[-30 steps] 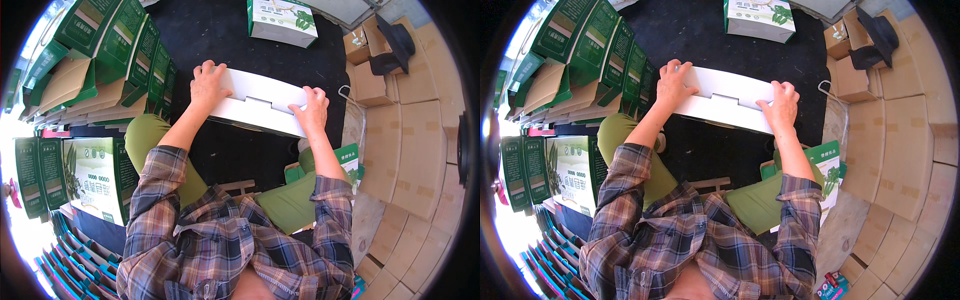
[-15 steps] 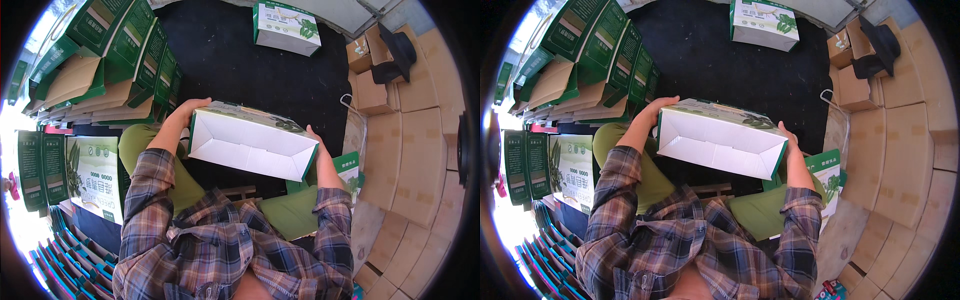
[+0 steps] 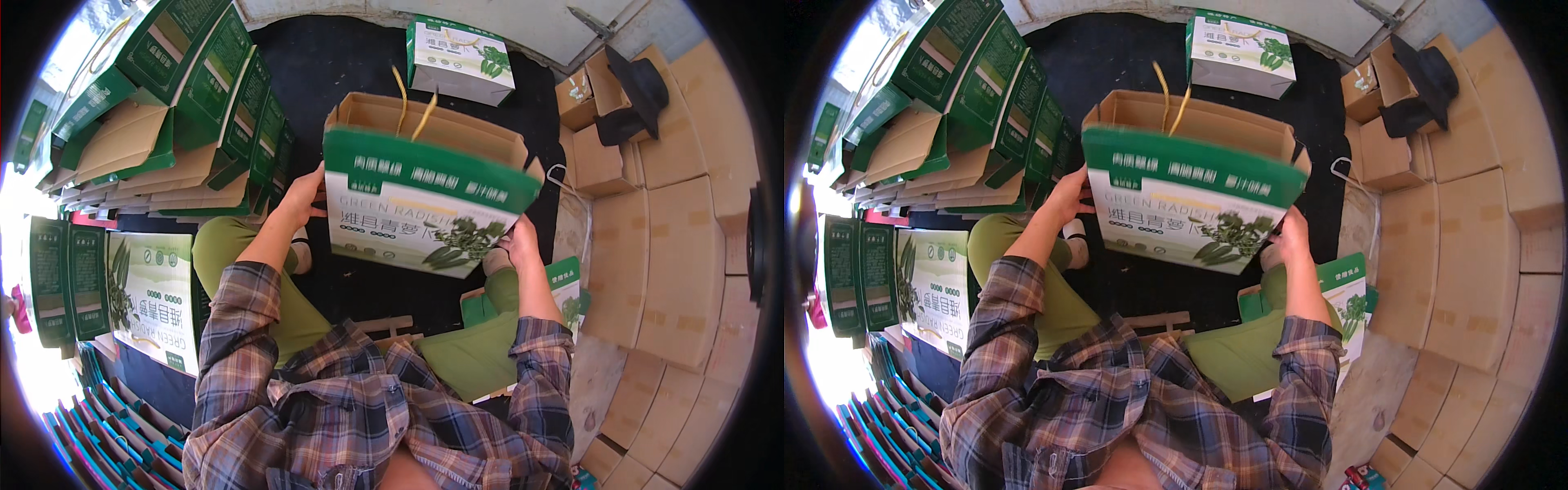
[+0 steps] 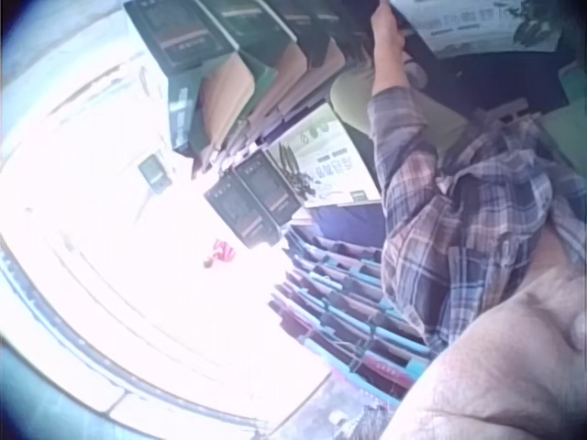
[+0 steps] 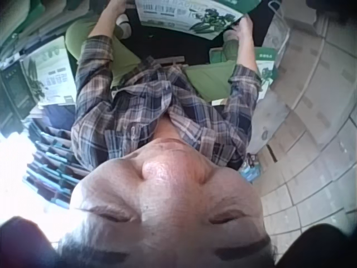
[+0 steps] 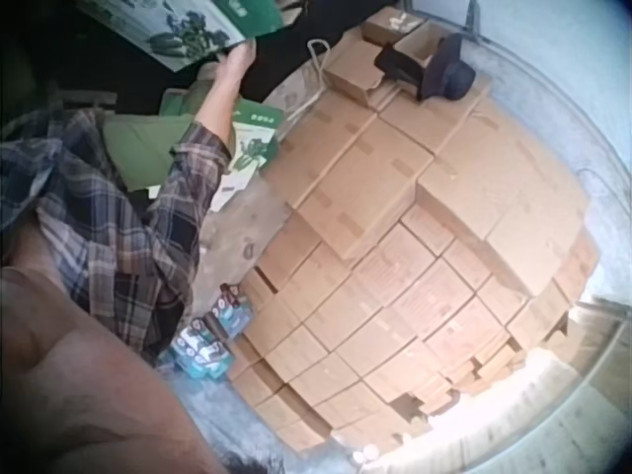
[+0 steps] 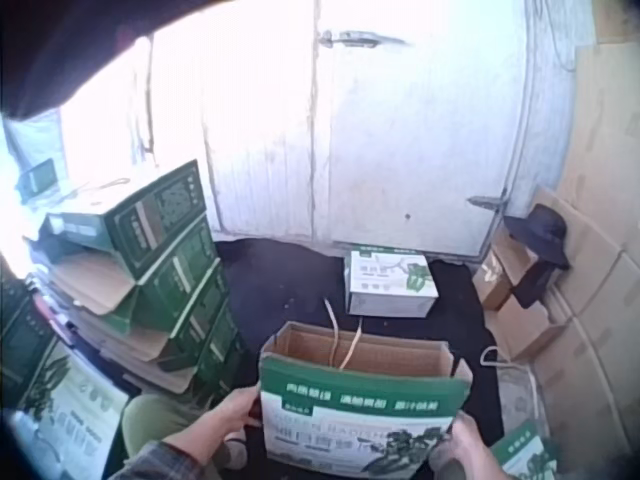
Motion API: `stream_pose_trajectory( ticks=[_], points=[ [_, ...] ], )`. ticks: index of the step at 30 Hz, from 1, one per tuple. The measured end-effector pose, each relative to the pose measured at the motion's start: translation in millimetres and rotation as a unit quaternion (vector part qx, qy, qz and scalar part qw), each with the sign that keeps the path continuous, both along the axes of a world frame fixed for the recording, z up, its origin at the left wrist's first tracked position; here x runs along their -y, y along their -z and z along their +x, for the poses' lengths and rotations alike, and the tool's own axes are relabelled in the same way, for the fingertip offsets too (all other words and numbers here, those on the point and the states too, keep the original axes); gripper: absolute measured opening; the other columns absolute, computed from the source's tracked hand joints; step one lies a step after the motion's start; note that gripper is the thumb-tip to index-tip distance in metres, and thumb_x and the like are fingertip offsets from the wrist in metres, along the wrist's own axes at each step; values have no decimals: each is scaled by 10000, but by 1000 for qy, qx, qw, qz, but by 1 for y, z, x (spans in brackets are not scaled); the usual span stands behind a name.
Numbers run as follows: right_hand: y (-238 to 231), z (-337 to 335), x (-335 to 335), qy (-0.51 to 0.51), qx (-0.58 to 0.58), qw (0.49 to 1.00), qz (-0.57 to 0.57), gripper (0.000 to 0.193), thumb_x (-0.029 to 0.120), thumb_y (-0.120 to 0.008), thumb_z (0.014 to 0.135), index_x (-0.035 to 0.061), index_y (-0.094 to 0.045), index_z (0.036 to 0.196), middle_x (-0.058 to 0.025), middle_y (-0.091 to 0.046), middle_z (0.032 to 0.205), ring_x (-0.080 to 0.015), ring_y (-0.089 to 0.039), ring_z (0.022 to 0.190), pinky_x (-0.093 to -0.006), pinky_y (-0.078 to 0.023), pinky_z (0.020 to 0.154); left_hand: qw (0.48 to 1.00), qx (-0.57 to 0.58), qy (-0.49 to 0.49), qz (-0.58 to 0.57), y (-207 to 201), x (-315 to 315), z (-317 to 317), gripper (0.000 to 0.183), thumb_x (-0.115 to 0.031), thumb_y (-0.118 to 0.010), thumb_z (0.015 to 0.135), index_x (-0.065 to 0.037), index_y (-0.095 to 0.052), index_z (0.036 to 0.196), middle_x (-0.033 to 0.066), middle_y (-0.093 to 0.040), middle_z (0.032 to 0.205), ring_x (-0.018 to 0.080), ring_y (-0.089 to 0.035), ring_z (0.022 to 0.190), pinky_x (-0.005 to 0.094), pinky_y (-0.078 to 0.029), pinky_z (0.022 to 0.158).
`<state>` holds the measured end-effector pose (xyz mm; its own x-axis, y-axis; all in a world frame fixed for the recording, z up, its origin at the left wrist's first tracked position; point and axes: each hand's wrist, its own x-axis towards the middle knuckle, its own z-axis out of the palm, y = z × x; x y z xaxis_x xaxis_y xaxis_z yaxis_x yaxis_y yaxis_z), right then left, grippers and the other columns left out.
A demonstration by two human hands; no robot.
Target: The person folds several cardboard boxes into shape by hand and stacks them together. For each box, they fold the sides and bottom flaps before setting it aside on a growing pile.
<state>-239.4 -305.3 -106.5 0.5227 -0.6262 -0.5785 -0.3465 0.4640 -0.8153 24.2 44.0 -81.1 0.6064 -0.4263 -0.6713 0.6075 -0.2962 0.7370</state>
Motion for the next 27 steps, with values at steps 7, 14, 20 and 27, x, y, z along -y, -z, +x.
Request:
stream_pose_trajectory(
  ticks=[7, 14, 20, 27],
  points=[
    [66, -24, 13, -57, -10, 998, 39, 266, 284, -524, 919, 86, -622, 1067, -72, -651, 951, -200, -622, 780, -370, -518, 665, 998, 15, -6, 54, 43, -10, 4, 325, -350, -511, 925, -86, -622, 1079, 43, -637, 971, 192, -593, 927, 366, -492, 760],
    [20, 3, -16, -155, -105, 979, -78, 399, 347, -424, 967, 108, -553, 1259, -52, -647, 1023, -186, -619, 823, -352, -530, 681, 991, 127, -32, 36, 44, -5, 10, 366, -342, -565, 922, -76, -632, 1163, 66, -640, 908, 196, -615, 887, 346, -496, 737],
    [-19, 11, -13, -139, -117, 979, -88, 487, 434, -467, 961, 111, -494, 1324, -67, -633, 1113, -203, -616, 923, -373, -515, 786, 747, 645, 27, 160, 2, 22, 9, 515, -235, -682, 821, -44, -531, 1275, 154, -536, 1201, 335, -520, 1102, 395, -433, 947],
    [-48, 31, -35, -150, 46, 972, -176, 652, 310, -680, 874, 61, -404, 1410, -118, -568, 1271, -196, -538, 1160, -306, -424, 962, 641, 728, 133, 204, -43, 73, -6, 655, -276, -744, 748, -138, -481, 1331, 90, -556, 1154, 284, -524, 1064, 407, -446, 871]
  ],
)
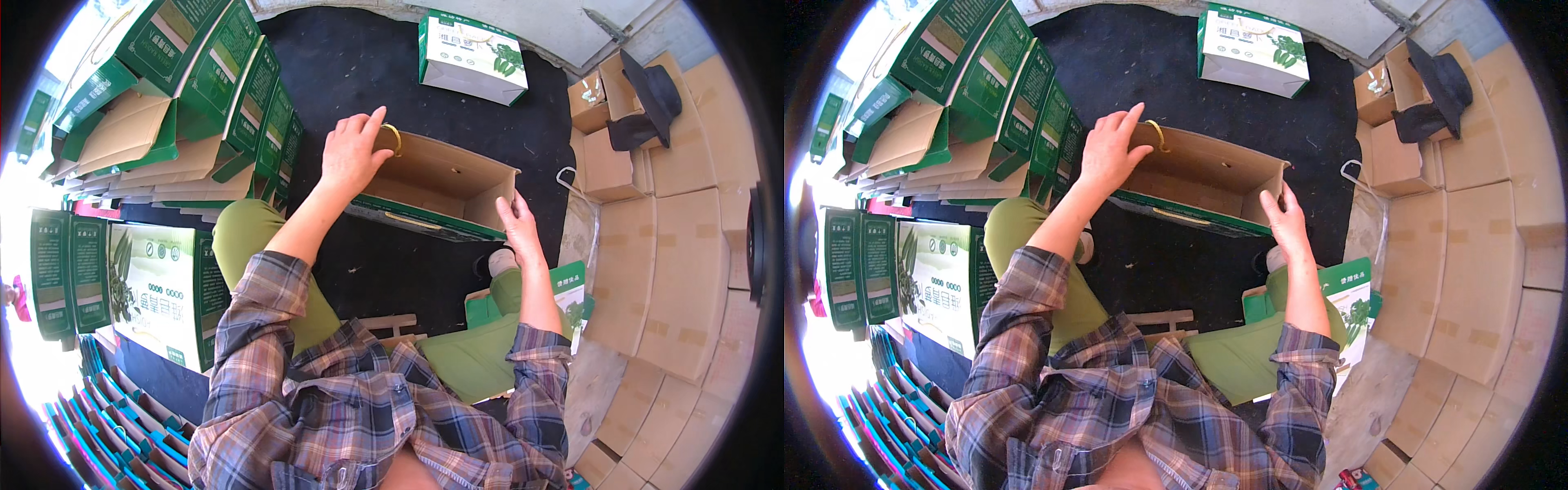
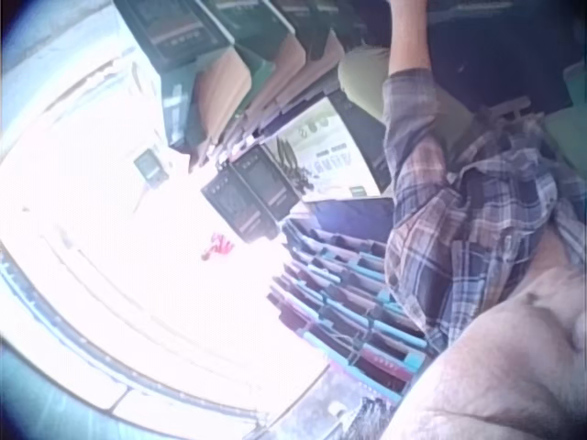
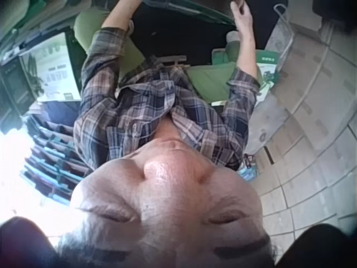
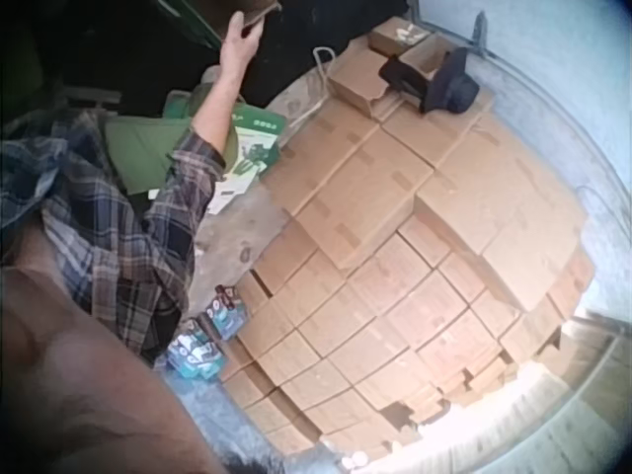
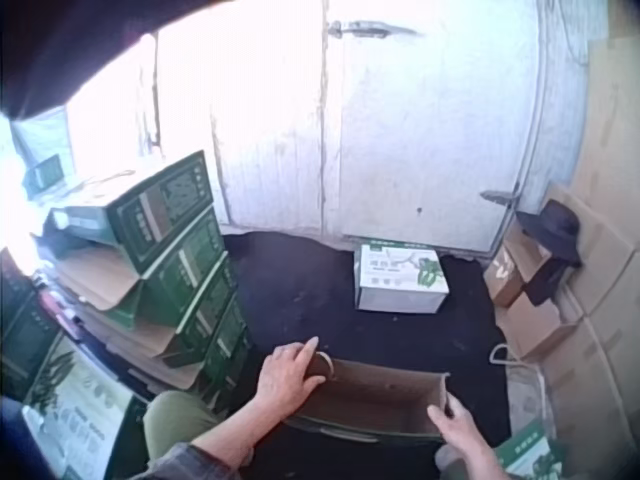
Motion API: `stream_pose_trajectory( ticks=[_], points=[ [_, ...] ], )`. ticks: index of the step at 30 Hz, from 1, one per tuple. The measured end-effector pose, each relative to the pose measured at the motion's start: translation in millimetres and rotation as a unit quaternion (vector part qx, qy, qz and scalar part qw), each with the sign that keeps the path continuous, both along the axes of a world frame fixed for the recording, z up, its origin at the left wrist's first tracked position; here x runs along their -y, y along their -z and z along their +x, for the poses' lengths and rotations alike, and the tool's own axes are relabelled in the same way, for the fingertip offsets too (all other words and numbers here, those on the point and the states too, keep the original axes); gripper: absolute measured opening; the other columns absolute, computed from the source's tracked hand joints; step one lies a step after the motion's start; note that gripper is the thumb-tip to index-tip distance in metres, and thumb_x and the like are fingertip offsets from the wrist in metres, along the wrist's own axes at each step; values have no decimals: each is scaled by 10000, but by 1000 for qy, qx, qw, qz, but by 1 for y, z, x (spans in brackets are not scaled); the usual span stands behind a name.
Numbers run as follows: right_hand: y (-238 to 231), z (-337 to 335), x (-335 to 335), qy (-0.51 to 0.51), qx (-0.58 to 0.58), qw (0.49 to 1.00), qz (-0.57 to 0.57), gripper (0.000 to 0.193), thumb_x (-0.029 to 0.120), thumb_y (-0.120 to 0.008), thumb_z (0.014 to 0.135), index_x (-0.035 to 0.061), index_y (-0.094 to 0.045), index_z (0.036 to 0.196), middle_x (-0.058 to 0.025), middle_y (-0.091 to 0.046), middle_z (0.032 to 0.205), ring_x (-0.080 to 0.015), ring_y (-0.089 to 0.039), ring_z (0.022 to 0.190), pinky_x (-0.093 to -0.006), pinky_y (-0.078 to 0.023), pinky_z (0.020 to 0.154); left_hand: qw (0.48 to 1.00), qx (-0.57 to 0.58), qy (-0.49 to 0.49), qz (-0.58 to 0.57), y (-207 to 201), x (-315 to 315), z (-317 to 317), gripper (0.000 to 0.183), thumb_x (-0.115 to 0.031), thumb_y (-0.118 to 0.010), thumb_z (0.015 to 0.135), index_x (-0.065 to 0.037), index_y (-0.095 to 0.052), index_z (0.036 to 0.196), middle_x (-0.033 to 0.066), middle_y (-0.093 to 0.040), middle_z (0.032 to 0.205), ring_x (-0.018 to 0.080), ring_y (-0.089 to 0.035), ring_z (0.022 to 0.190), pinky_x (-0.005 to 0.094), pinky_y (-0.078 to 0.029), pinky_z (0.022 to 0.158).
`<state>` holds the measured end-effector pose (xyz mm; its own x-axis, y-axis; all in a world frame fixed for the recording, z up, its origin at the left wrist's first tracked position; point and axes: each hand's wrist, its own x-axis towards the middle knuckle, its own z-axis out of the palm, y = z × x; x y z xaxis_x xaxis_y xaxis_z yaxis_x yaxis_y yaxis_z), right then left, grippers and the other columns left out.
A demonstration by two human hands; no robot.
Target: The person folds several cardboard boxes into shape by hand and stacks them together. For each box, they fold the sides and bottom flaps before setting it aside on a growing pile.
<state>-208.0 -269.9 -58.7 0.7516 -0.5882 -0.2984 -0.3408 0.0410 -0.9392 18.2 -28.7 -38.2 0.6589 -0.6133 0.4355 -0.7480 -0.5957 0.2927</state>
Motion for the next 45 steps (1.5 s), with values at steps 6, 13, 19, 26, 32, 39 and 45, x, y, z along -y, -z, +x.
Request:
stream_pose_trajectory(
  ticks=[6, 13, 19, 26, 32, 39, 45],
  points=[
    [12, 1, 2, -67, -123, 980, -144, 604, 179, -636, 860, 72, -404, 1408, -201, -507, 1350, -259, -493, 1250, -342, -383, 1031, 995, 1, -51, 87, 5, 29, 9, 427, -341, -703, 777, -166, -599, 1152, 33, -608, 956, 247, -546, 955, 414, -434, 785],
    [9, 0, 2, -83, -130, 970, -187, 625, 185, -639, 860, 57, -385, 1416, -195, -541, 1308, -243, -565, 1143, -334, -429, 971, 997, 30, 63, -12, 19, 39, -1, 153, -62, -582, 805, -105, -694, 900, 53, -633, 853, 271, -605, 838, 394, -487, 743],
    [14, 0, 4, -91, -71, 985, -130, 713, 168, -695, 822, 61, -348, 1436, -173, -525, 1323, -222, -543, 1169, -317, -422, 985, 942, -152, 281, 98, 18, 14, -29, 133, -59, -594, 807, -70, -678, 909, 107, -623, 890, 303, -615, 891, 401, -515, 771],
    [5, 0, -1, -123, -122, 971, -164, 840, 228, -766, 746, 100, -330, 1453, -194, -354, 1442, -302, -363, 1336, -394, -302, 1103, 974, -179, 38, -133, -24, -26, 5, 308, -110, -711, 764, -69, -656, 1064, 89, -612, 908, 229, -603, 813, 325, -502, 738],
    [4, 6, 3, -126, -137, 965, -185, 866, 269, -794, 717, 110, -353, 1445, -186, -352, 1405, -314, -355, 1324, -394, -314, 1096, 940, -331, -64, -45, 2, -60, 26, 673, -209, -772, 690, -79, -518, 1300, 150, -544, 1066, 287, -559, 987, 371, -471, 869],
    [4, 14, 3, -127, -141, 973, -130, 827, 300, -781, 747, 105, -369, 1437, -182, -367, 1371, -286, -410, 1276, -394, -416, 1006, 903, -426, 54, 18, 17, -56, 24, 732, -188, -756, 699, -73, -461, 1359, 161, -496, 1172, 278, -535, 1053, 347, -450, 920],
    [5, 19, 13, -87, -118, 989, 5, 724, 347, -693, 846, 80, -364, 1433, -183, -411, 1382, -293, -454, 1243, -405, -464, 939, 861, -503, 52, 55, 33, -54, 33, 840, -389, -755, 758, -36, -377, 1420, 161, -490, 1278, 271, -529, 1087, 351, -423, 964]
  ],
)
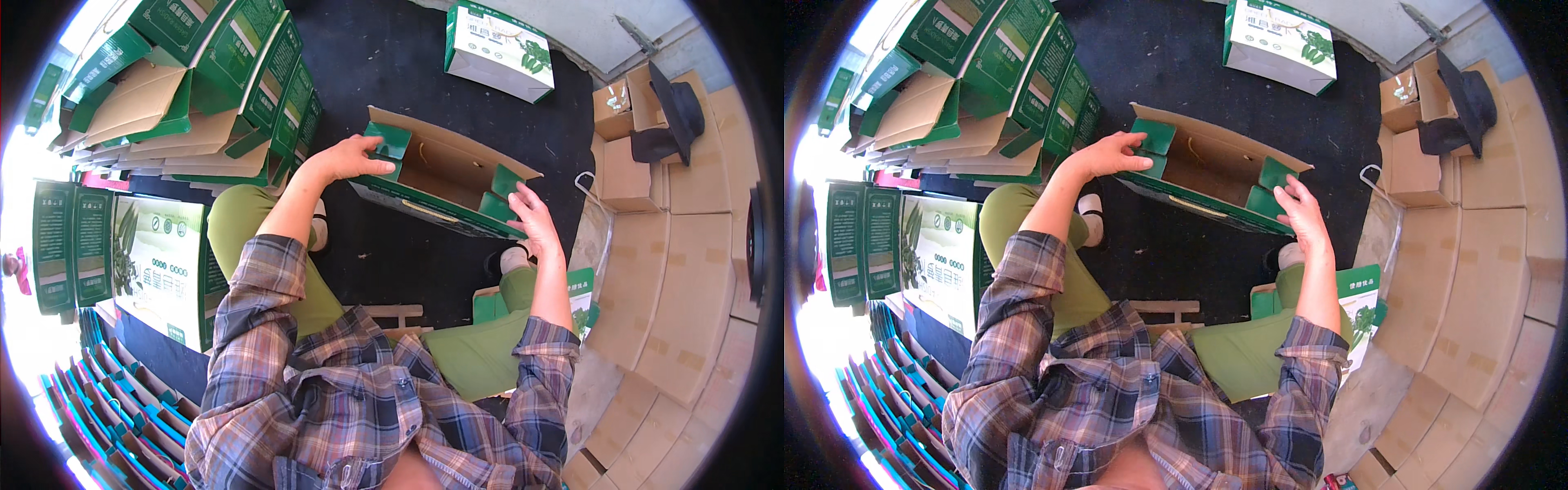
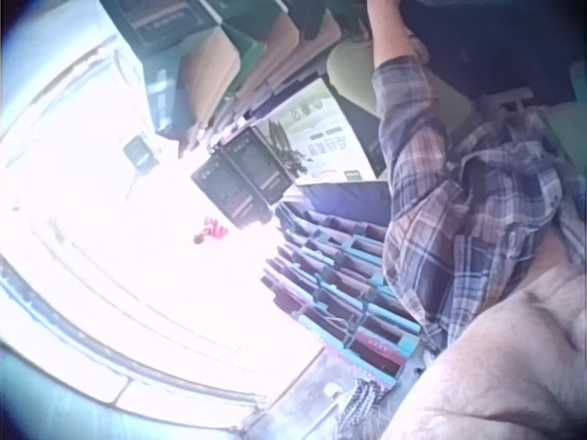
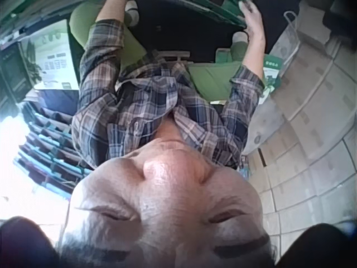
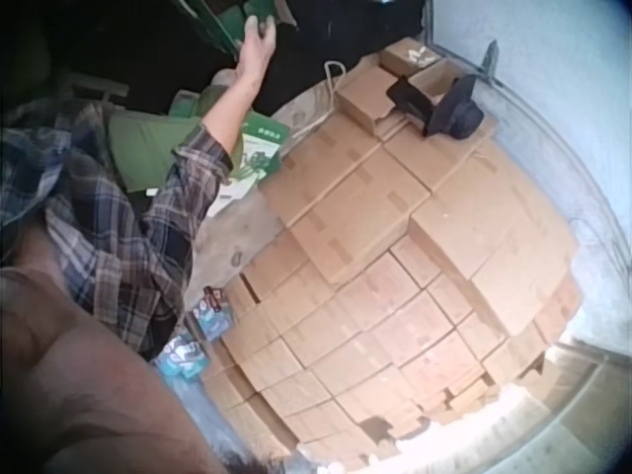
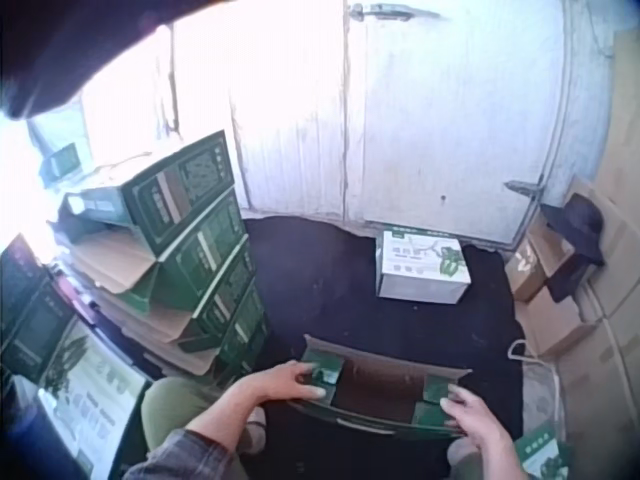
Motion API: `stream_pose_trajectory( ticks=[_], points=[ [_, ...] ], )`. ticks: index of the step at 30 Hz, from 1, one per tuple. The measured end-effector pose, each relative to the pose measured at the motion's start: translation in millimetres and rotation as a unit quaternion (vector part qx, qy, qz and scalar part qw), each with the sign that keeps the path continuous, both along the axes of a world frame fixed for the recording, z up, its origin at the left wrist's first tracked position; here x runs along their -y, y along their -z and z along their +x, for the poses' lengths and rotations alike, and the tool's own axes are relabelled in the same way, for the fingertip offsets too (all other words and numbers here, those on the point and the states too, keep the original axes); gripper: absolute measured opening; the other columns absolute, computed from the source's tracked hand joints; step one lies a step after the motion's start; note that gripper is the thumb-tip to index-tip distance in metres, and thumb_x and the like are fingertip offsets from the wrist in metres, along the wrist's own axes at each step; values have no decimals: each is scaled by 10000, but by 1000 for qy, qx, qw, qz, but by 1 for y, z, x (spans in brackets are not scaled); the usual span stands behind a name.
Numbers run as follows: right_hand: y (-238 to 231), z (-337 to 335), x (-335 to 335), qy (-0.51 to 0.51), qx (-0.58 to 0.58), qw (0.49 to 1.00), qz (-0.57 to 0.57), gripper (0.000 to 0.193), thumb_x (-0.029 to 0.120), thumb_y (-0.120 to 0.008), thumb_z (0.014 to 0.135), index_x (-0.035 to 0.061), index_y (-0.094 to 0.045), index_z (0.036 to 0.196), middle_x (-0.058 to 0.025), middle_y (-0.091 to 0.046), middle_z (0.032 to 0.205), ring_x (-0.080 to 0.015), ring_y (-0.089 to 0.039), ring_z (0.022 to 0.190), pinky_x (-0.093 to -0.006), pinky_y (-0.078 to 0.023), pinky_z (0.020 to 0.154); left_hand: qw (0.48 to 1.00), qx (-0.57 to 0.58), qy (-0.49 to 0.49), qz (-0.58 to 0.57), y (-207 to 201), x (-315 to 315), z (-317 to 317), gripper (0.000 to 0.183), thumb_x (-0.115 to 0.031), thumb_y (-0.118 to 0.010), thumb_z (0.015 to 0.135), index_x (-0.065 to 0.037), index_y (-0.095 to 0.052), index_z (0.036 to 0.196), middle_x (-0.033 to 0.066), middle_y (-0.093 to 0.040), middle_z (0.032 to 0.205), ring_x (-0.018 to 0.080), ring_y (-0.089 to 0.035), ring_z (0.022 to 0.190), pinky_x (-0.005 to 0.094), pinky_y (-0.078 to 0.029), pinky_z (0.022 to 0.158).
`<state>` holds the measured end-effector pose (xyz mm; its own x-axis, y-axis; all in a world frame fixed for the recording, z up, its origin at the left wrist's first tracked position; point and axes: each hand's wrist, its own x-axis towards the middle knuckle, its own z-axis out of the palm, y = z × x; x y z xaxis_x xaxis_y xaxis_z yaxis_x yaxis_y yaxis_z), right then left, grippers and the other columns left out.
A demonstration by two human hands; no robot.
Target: The person folds several cardboard boxes into shape by hand and stacks them together. For each box, they fold the sides and bottom flaps before setting it aside on a growing pile.
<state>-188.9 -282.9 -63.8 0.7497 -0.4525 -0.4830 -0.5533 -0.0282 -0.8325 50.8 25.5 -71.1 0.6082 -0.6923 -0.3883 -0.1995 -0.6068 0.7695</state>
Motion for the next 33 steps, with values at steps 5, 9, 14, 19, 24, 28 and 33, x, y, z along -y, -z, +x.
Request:
stream_pose_trajectory(
  ticks=[5, 9, 14, 19, 24, 28, 33],
  points=[
    [8, -8, 13, 69, 19, 991, 110, 712, 401, -653, 876, 54, -361, 1425, -161, -386, 1428, -295, -418, 1280, -483, -443, 949, 992, -51, 112, 14, -8, -1, 6, 989, -459, -801, 669, -23, -344, 1431, 225, -426, 1410, 312, -409, 1315, 388, -311, 1092],
    [13, -7, 14, 71, 40, 992, 96, 710, 441, -634, 880, 33, -388, 1406, -159, -435, 1399, -281, -429, 1280, -474, -437, 949, 997, -16, 72, -2, -5, -3, 5, 844, -381, -775, 709, -21, -421, 1385, 208, -485, 1364, 319, -456, 1277, 387, -373, 1050],
    [37, -13, 19, 48, 85, 991, -91, 561, 310, -673, 867, 27, -506, 1321, -149, -551, 1302, -251, -503, 1217, -389, -423, 974, 990, 125, -63, 8, 19, 18, -5, 626, -252, -743, 742, -57, -524, 1295, 166, -549, 1273, 341, -516, 1179, 409, -460, 954],
    [24, -15, -21, -148, 66, 863, -478, 572, 134, -782, 660, 74, -589, 1195, -143, -555, 1240, -334, -470, 1199, -401, -427, 994, 925, 373, -45, 57, 37, 26, -24, 486, -127, -726, 750, -161, -589, 1215, 74, -534, 1143, 287, -514, 1087, 415, -504, 864],
    [26, -16, -43, -203, -12, 831, -517, 803, 116, -836, 581, 106, -486, 1305, -127, -456, 1342, -321, -407, 1259, -431, -431, 974, 917, 384, 65, 86, 46, 27, -29, 545, -169, -774, 695, -145, -591, 1208, 103, -517, 1179, 301, -500, 1117, 410, -484, 903],
    [30, -14, -40, -198, 6, 828, -525, 822, 88, -846, 555, 101, -487, 1294, -119, -472, 1305, -315, -418, 1244, -428, -442, 954, 921, 376, 87, 58, 25, 29, -51, 726, -296, -839, 608, -172, -546, 1261, 88, -485, 1226, 286, -426, 1213, 497, -443, 928],
    [31, -13, -40, -203, 12, 828, -523, 805, 83, -843, 555, 95, -495, 1281, -110, -500, 1256, -307, -448, 1199, -419, -453, 931, 913, 376, 125, 100, 20, 27, -52, 831, -304, -858, 577, -192, -490, 1314, 86, -482, 1218, 279, -427, 1209, 516, -420, 925]
  ],
)
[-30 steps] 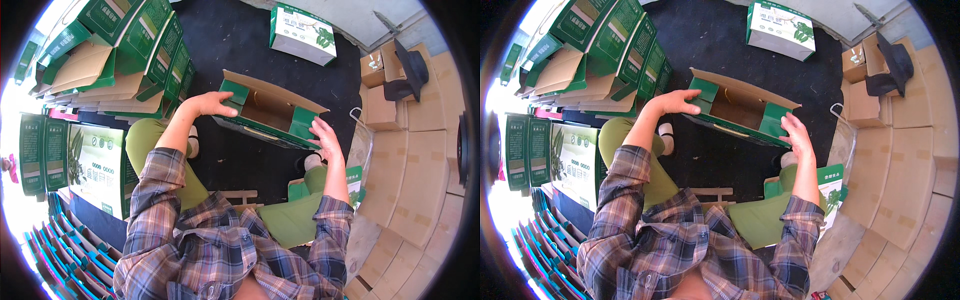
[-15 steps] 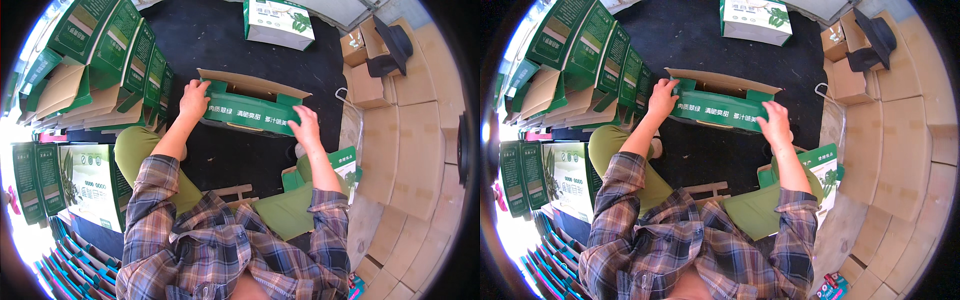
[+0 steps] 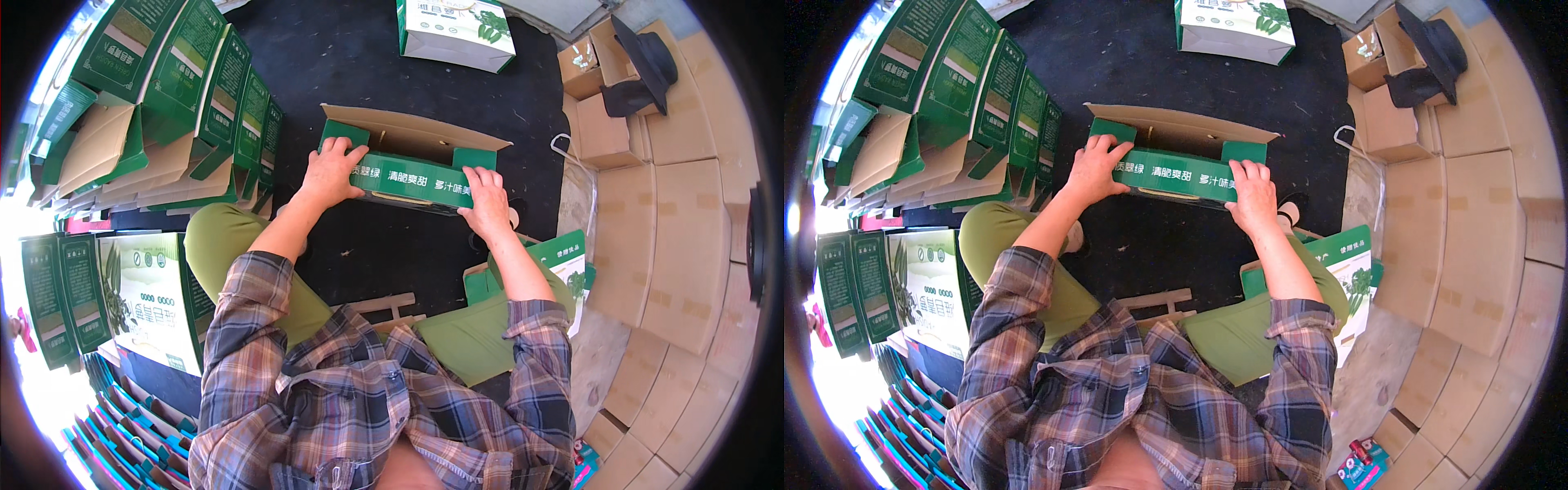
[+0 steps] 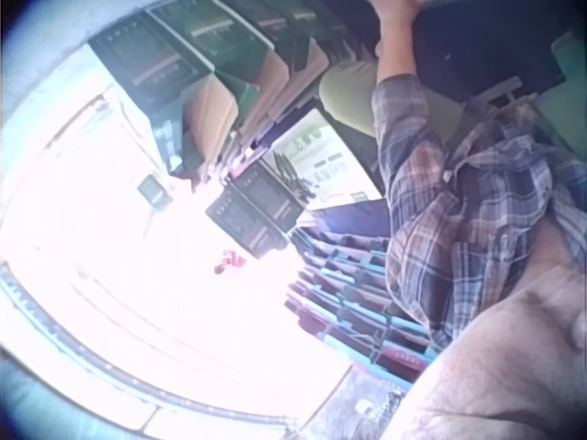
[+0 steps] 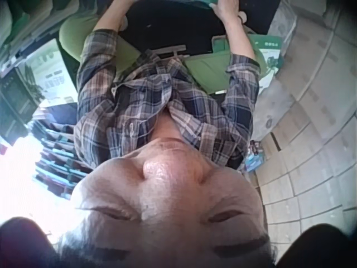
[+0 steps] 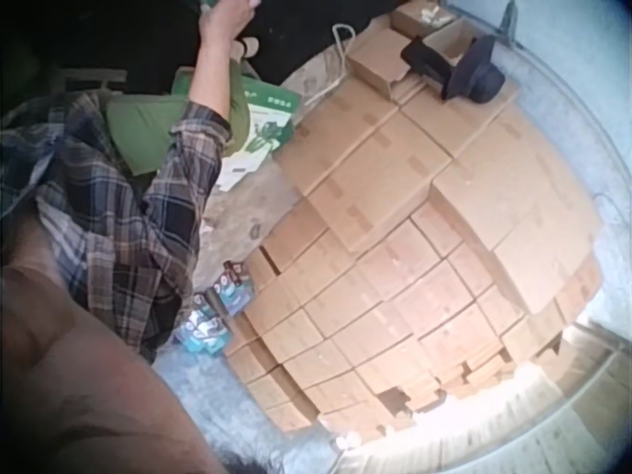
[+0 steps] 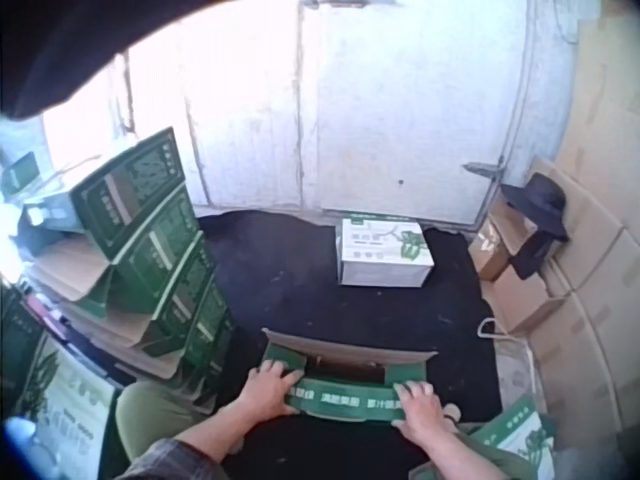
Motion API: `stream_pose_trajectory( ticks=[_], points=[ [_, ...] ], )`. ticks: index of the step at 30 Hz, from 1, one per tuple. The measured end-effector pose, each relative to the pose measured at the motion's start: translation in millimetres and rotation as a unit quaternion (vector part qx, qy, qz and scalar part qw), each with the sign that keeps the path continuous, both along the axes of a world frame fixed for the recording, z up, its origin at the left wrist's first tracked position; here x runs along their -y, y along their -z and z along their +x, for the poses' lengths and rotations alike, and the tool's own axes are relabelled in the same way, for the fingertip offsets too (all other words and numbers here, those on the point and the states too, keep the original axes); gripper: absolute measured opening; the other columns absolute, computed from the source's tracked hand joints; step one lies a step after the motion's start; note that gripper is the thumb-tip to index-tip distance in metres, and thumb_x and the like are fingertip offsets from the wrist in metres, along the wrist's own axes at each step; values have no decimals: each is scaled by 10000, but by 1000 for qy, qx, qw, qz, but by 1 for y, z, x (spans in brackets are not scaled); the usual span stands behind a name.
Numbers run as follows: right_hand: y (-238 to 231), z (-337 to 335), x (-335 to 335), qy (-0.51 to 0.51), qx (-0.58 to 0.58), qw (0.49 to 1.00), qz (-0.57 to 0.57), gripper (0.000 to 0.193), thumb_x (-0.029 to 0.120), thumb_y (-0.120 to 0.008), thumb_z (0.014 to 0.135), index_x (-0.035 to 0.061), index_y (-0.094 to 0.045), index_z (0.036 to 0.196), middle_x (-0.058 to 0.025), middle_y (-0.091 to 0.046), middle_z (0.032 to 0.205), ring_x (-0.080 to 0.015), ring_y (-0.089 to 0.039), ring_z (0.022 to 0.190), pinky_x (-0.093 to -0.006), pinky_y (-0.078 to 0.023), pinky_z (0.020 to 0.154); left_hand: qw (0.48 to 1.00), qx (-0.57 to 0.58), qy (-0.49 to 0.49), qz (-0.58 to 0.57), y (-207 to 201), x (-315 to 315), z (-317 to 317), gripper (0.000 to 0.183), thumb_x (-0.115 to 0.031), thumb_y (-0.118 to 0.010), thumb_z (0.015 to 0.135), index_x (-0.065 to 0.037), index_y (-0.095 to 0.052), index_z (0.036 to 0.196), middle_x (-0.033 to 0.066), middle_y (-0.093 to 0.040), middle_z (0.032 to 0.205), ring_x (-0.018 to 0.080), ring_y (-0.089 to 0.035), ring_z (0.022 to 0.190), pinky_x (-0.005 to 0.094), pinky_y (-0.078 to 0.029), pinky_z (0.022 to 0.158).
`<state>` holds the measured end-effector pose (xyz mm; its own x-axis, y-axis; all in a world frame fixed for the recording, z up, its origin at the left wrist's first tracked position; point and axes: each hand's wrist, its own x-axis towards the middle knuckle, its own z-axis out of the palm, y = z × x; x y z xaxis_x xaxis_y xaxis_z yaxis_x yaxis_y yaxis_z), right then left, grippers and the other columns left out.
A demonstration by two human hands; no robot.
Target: The person folds several cardboard boxes into shape by hand and stacks them together. For each box, they fold the sides and bottom flaps before setting it aside on a growing pile.
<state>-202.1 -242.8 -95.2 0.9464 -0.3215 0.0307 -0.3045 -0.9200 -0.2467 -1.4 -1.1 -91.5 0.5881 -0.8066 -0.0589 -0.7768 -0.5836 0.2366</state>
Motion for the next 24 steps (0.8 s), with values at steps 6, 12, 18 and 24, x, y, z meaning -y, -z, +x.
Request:
stream_pose_trajectory(
  ticks=[6, 12, 18, 24],
  points=[
    [-1, 0, 2, -8, -18, 1000, 4, 797, 84, -842, 556, 85, -498, 1276, -103, -519, 1226, -296, -459, 1179, -411, -454, 919, 999, -30, 14, 20, 3, 0, 3, 799, -303, -844, 589, -202, -503, 1305, 72, -492, 1165, 273, -446, 1172, 510, -426, 894],
    [4, 0, -2, -26, -70, 997, -20, 821, 111, -785, 665, 70, -382, 1379, -104, -438, 1368, -292, -384, 1290, -444, -399, 997, 996, 79, 28, 24, 17, 5, -3, 882, -369, -823, 627, -158, -420, 1382, 75, -461, 1246, 285, -403, 1232, 590, -275, 1043],
    [2, 6, -9, -4, -129, 992, -14, 843, 118, -731, 743, 64, -270, 1447, -118, -292, 1506, -314, -237, 1407, -482, -337, 1062, 992, 98, 63, 48, 22, 15, -16, 847, -331, -797, 669, -142, -394, 1390, 66, -483, 1220, 270, -445, 1187, 641, -301, 1014],
    [0, -6, 13, -4, -102, 993, 66, 859, 165, -777, 690, 13, -339, 1414, -201, -324, 1476, -365, -253, 1389, -415, -271, 1122, 992, 59, 111, 7, 6, 17, -28, 707, -314, -795, 647, -96, -502, 1252, 77, -533, 1101, 266, -505, 1089, 536, -375, 955]
  ],
)
